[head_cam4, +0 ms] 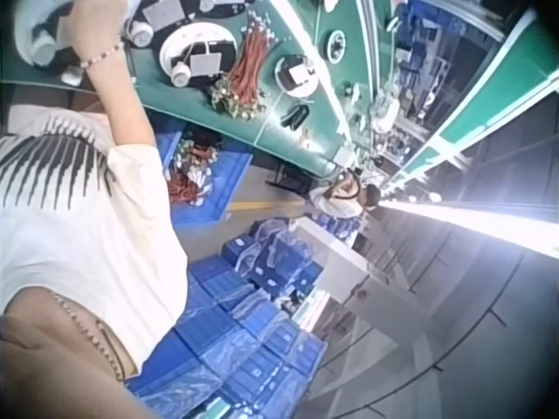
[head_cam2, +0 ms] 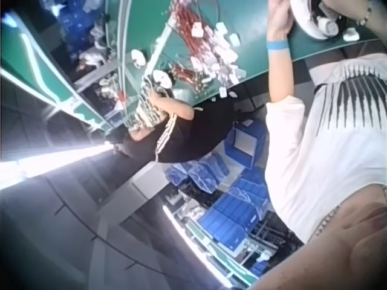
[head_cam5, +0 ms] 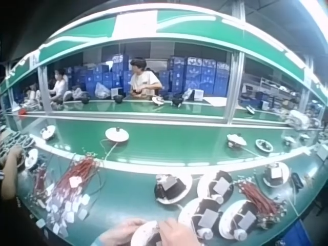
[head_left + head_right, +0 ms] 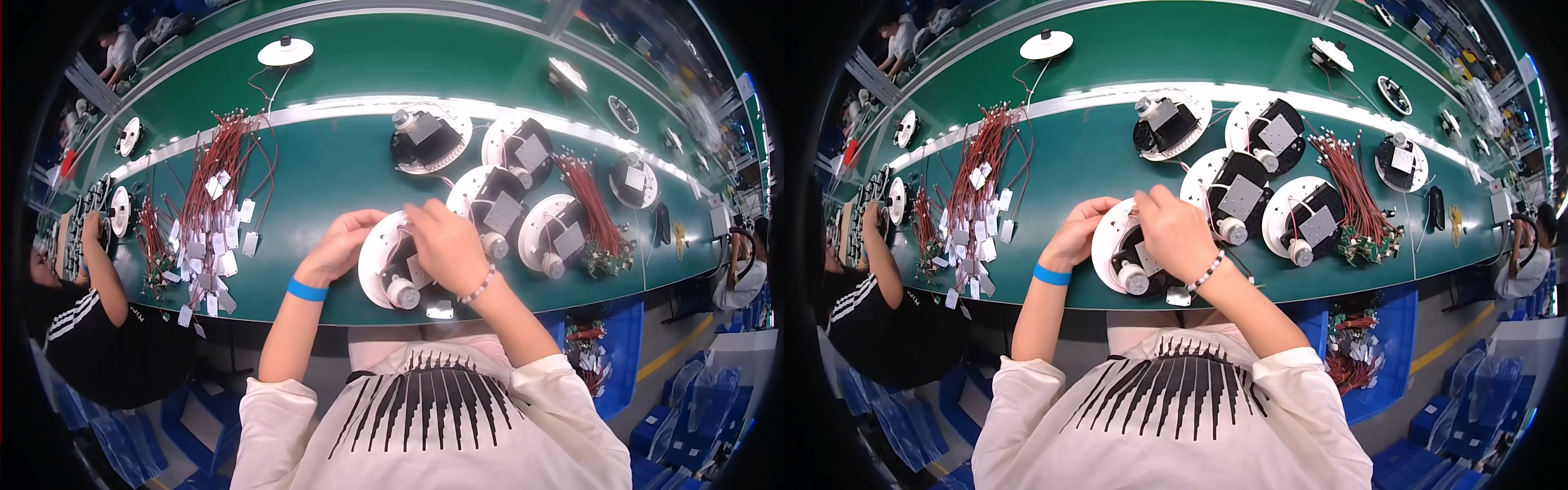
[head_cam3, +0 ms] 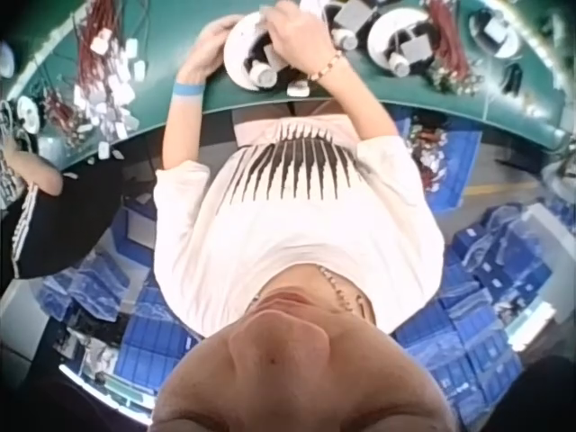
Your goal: Assembling electronic components by threading wires through plastic housings on a production line.
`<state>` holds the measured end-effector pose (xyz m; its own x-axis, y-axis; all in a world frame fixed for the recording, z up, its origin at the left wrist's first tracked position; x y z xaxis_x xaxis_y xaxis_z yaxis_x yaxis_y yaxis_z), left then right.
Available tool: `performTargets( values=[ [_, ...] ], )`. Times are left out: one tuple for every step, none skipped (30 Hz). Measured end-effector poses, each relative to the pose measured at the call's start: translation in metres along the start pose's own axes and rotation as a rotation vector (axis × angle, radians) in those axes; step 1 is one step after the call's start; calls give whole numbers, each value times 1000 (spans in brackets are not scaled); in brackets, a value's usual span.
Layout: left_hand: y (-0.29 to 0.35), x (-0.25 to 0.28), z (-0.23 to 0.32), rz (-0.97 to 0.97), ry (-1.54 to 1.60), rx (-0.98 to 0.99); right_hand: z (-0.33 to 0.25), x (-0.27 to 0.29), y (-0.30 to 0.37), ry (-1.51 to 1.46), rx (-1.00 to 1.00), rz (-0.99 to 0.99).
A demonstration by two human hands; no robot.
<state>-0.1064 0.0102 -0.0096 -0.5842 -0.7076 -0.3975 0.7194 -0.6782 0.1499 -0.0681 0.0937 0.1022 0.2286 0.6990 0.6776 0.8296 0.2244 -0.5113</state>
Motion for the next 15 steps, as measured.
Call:
performTargets(
  values=[
    [0,-2,1,-21,-45,-9,4,1,-1,0,-3,-1],
    [-1,-1,0,5,-19,13,7,4,-3,19,11,12],
    [-1,-1,-2,6,-21,14,8,5,-5,39,25,25],
    [-1,3,-5,45,-82,24,8,6,-5,53,44,43],
    [-2,7,-9,83,-143,33,10,7,-8,53,44,45],
    [-3,9,-11,82,-144,34,3,15,-9,90,135,117],
    [-3,13,-12,105,-134,13,-5,23,-8,127,225,190],
    [-3,17,-11,130,-123,-10,-5,25,-7,127,225,189],
    [-2,18,-12,130,-123,-9,1,29,-8,95,156,187],
    [-1,16,-11,112,-130,-20,8,32,-8,64,87,184],
    [-2,14,-9,90,-137,-30,10,35,-8,73,62,181],
    [-2,11,-8,88,-137,-27,11,35,-7,74,59,182],
    [-2,6,0,63,-123,-80,13,31,-6,41,44,159],
    [-1,2,6,41,-110,-133,14,27,-5,6,30,135],
    [-1,4,6,41,-110,-131,12,28,-4,5,28,135]
  ],
)
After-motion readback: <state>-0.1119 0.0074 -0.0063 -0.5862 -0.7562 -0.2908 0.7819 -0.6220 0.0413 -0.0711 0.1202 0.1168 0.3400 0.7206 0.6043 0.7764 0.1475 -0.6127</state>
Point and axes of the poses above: each hand's wrist, its own y-axis away from the middle knuckle, its own x-axis out of the back of the hand, z = x × y, the point moved 10 cm from there along -y, towards the middle knuckle, and after that the axes turned 8 degrees about -y, right-handed, at the moved point
